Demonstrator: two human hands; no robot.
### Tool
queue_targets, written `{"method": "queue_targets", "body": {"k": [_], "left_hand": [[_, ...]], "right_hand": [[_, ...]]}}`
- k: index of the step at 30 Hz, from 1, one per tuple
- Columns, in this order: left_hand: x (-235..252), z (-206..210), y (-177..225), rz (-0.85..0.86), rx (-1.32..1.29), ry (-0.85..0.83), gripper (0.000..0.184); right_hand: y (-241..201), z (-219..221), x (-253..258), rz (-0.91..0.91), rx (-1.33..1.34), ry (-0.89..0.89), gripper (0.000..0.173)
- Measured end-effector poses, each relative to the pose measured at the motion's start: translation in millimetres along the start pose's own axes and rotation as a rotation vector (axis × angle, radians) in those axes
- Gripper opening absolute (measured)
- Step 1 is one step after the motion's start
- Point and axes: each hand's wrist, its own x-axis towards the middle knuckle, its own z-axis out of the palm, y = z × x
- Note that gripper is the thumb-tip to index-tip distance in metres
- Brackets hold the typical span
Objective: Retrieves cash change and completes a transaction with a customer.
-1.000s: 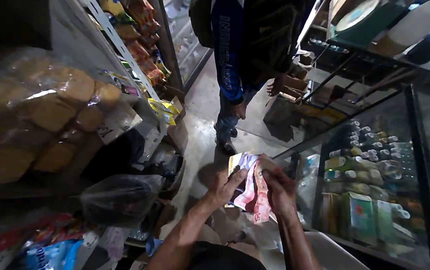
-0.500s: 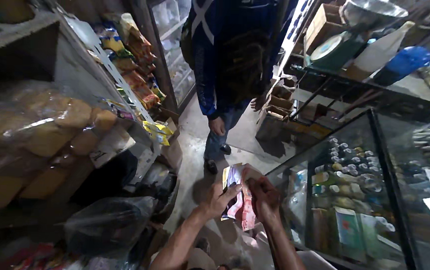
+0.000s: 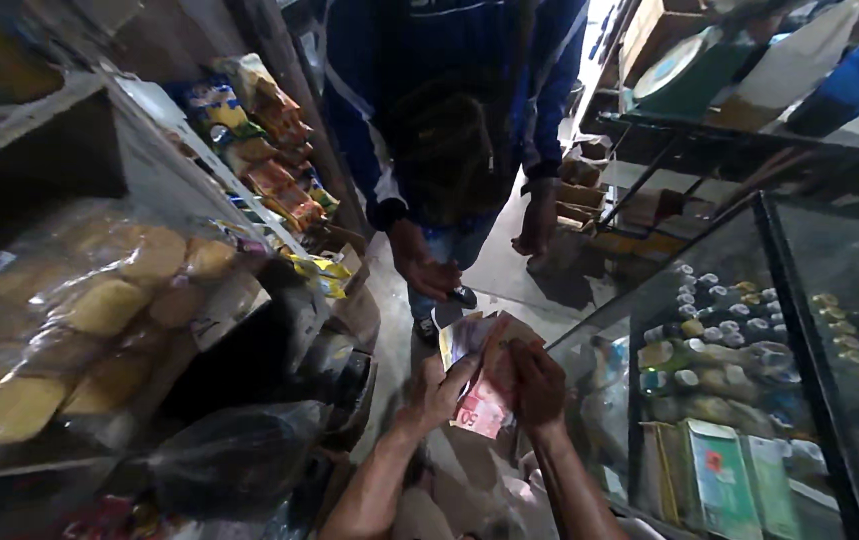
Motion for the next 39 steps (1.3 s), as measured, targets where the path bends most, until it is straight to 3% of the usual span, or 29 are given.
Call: {"method": "queue_targets", "body": {"k": [5, 10, 14, 22, 33, 39], "left_hand": [[35.3, -10.4, -9.4, 0.102, -0.035, -0.041, 0.017], [71.9, -24.7, 2.5, -0.036, -0.046, -0.056, 0.016], [89.9, -33.5, 7.0, -0.035, -0.071, -0.051, 0.015], [100.1, -32.9, 13.8, 0.137, -0.108, -0.019, 0.018], [110.7, -8.8, 51.0, -0.028, -0.116, -0.153, 0.026], [115.6, -4.0, 52.2, -0.020, -0.125, -0.216, 0.013]], "right_hand": [[7.0, 10.2, 24.1, -0.058, -0.014, 0.013, 0.019], [4.9, 35.6, 50.0, -0.086, 0.042, 0.073, 0.017], [0.4, 43.8, 60.6, -0.133, 0.054, 0.141, 0.018], [-20.7, 26.0, 46.4, -0.237, -0.122, 0.044, 0.007], [-46.2, 8.9, 36.1, -0.328, -0.180, 0.117, 0.006], [-55.4, -0.3, 35.6, -0.311, -0.201, 0.252, 0.011]]}}
